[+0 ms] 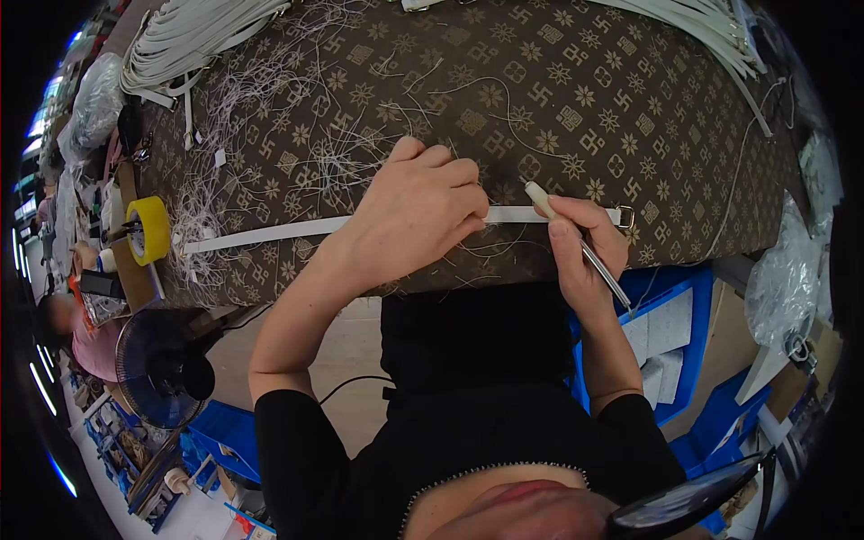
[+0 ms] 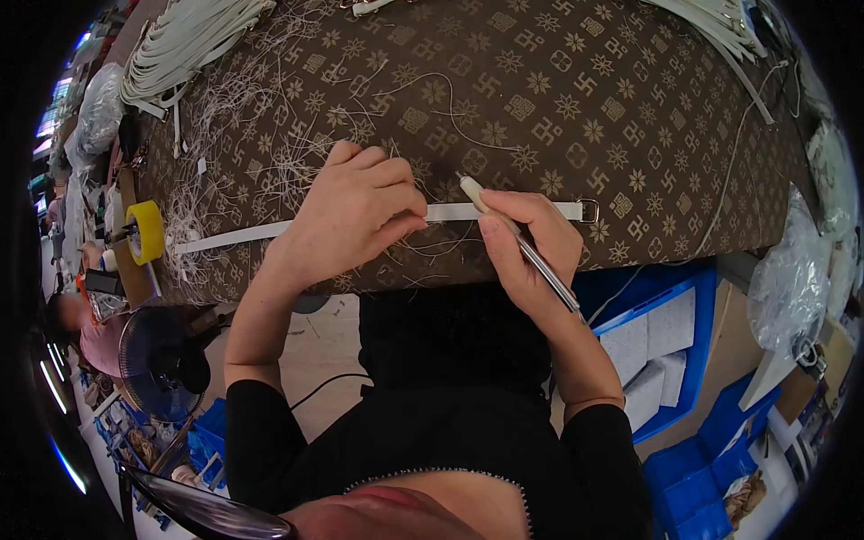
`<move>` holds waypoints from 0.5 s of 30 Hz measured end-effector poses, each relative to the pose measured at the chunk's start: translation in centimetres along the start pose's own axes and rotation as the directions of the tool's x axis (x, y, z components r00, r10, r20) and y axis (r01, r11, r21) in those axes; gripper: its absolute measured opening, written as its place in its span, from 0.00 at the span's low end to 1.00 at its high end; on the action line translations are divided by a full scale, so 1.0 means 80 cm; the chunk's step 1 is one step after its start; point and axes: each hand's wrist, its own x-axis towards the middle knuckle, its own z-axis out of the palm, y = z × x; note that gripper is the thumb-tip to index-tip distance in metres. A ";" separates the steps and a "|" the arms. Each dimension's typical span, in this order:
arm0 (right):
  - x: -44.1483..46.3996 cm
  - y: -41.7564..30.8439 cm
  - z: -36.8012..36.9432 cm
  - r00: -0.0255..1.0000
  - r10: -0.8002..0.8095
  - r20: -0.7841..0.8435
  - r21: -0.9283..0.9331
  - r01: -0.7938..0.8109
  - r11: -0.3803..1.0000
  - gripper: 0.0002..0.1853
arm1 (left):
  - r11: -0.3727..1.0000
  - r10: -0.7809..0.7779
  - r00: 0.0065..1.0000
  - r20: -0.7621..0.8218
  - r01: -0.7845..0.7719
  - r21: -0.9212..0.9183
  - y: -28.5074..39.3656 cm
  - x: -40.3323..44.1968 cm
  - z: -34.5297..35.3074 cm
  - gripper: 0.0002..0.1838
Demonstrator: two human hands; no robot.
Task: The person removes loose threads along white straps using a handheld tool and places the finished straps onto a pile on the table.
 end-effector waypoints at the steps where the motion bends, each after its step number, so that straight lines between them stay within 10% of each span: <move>1: 0.000 0.000 0.000 1.000 0.001 -0.001 0.000 -0.001 1.000 0.10 | 1.000 0.006 1.000 0.002 -0.006 0.004 0.000 0.001 0.002 0.06; 15: 0.002 0.001 0.001 1.000 -0.027 -0.009 -0.004 0.027 1.000 0.10 | 0.998 -0.035 0.975 -0.220 0.044 0.034 0.031 -0.019 0.035 0.09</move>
